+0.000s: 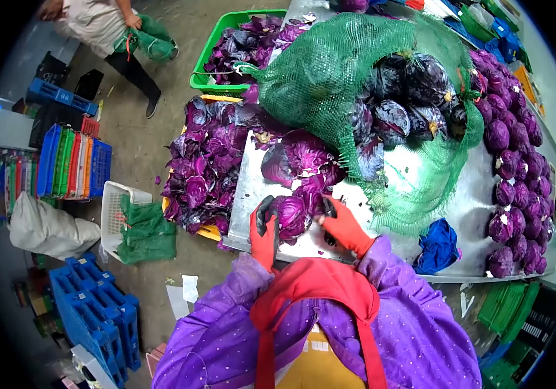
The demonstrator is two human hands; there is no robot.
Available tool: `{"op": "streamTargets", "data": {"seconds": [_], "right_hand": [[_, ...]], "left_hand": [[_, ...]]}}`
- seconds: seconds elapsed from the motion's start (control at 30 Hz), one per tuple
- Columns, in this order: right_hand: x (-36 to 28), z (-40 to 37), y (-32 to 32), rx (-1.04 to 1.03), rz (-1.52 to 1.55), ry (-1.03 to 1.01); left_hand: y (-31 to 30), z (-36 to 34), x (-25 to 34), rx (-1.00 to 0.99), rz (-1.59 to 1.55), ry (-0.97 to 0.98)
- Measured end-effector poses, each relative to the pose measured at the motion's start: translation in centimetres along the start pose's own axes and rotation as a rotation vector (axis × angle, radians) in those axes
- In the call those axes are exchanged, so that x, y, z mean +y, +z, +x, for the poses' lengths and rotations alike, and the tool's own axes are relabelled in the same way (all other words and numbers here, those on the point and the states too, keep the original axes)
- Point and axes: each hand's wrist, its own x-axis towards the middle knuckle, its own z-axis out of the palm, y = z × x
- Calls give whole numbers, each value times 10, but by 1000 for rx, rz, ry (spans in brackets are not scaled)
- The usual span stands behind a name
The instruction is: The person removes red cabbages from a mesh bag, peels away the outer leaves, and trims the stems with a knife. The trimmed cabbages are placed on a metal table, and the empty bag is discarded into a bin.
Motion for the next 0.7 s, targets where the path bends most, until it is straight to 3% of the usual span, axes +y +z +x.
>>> {"op": "streamTargets", "data": {"seconds": [0.1, 0.2, 0.3, 0.47, 0.57, 0.7], "right_hand": [[16, -2, 22, -13, -96, -81], [-1, -6, 23, -11, -172, -16], [-33, -9, 19, -14, -253, 73], [3, 6, 23, 59, -288, -148], [25, 18, 19, 166, -348, -91], [30, 20, 7, 174, -111, -111]], "left_hand": [[1, 2, 1, 2, 26, 15], [4, -2, 25, -27, 413, 42], [6, 6, 29, -103, 578, 41], [11, 13, 1, -142, 276, 51], [16, 15, 32, -136, 57, -81], [-9, 20, 7, -168, -213, -99]]}}
